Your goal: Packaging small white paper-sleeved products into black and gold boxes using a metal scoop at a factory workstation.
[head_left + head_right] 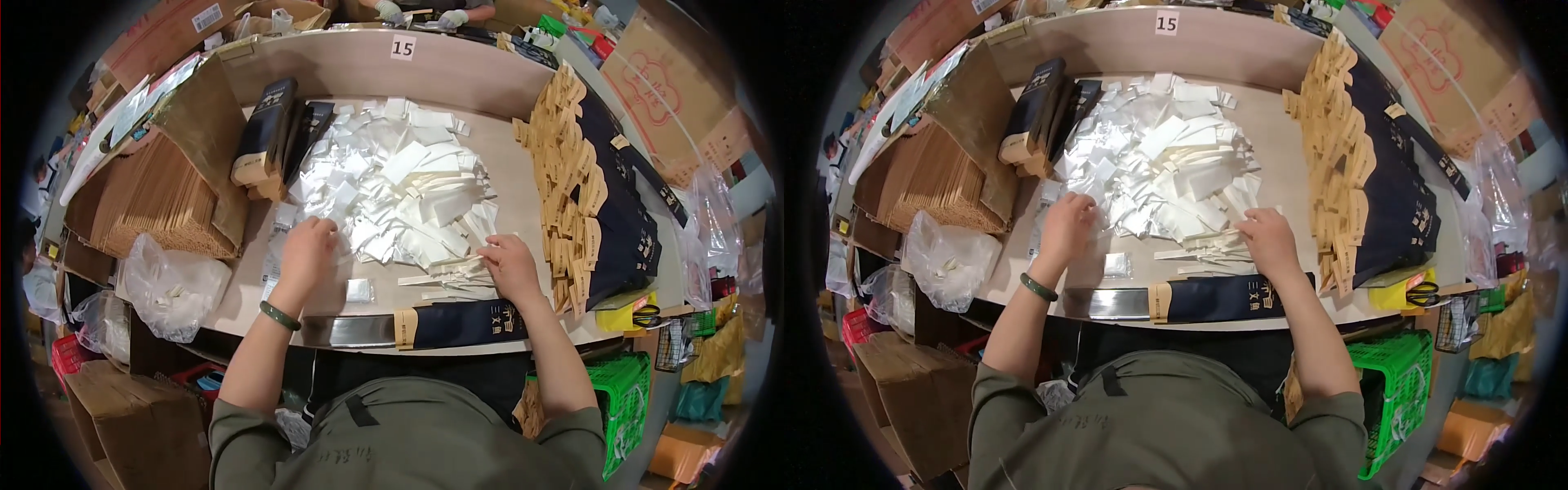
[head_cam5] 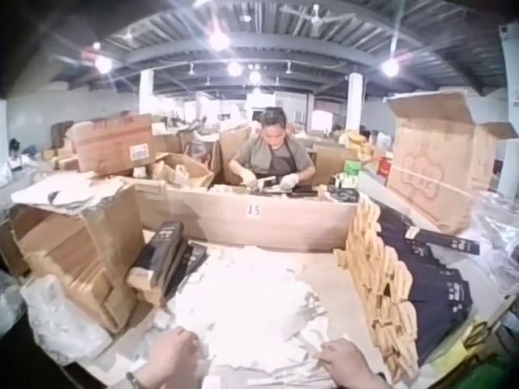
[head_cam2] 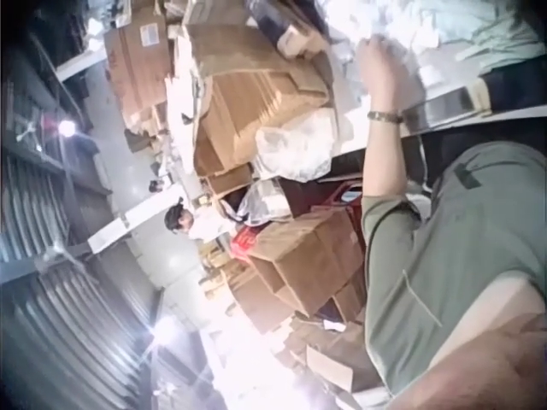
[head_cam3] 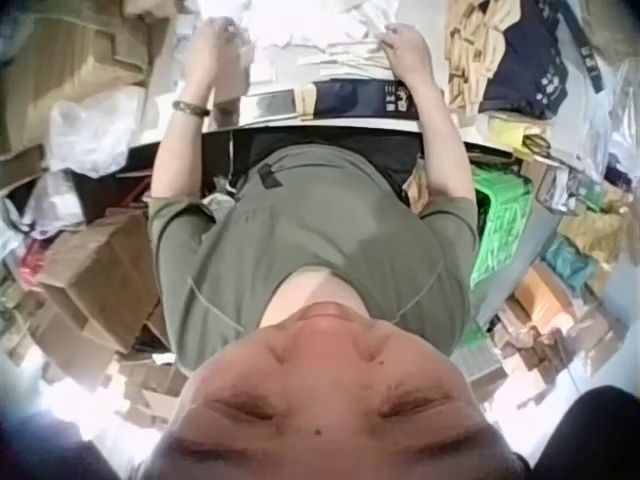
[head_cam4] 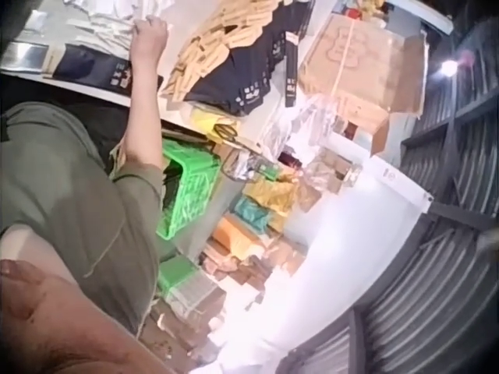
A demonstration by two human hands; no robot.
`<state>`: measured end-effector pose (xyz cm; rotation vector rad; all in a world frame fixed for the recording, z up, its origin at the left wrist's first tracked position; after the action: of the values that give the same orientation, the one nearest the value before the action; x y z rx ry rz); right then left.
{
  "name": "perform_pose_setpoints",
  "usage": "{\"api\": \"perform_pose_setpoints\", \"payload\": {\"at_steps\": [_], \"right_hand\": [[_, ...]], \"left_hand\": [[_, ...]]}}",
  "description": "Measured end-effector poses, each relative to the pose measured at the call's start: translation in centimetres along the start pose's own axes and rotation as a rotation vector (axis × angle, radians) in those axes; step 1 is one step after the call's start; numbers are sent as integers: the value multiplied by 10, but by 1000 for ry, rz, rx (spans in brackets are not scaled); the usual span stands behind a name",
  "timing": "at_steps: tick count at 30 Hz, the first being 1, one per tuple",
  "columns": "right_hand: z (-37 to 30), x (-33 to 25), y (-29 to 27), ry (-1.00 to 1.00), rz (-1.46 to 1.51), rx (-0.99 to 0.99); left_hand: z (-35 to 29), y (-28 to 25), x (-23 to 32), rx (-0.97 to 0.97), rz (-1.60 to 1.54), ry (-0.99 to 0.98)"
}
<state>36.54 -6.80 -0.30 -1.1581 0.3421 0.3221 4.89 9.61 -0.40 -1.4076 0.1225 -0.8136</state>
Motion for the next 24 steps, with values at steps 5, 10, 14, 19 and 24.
{"api": "perform_pose_setpoints", "payload": {"at_steps": [5, 10, 14, 19, 24], "right_hand": [[40, -24, -4, 175, 97, -105], [58, -13, 45, 238, -7, -380], [59, -21, 44, 185, -177, -410], [53, -20, 17, 367, 158, -298], [70, -80, 11, 223, 413, -340]], "left_hand": [[8, -5, -14, 119, -349, -197], [20, -20, 5, 250, -194, -131], [17, -49, 17, 454, -39, -3], [-63, -36, 54, -77, -104, 261], [-114, -8, 49, -20, -38, 287]]}}
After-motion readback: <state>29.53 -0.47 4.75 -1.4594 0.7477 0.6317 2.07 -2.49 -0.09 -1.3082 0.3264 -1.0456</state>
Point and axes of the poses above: each hand's wrist, its own z-axis towards the middle knuckle, its own y-axis out of the palm, x = y × z, the point moved 5 cm from there along z, towards the middle knuckle, and after that the axes turned 3 degrees about z, right-handed, at the moved point
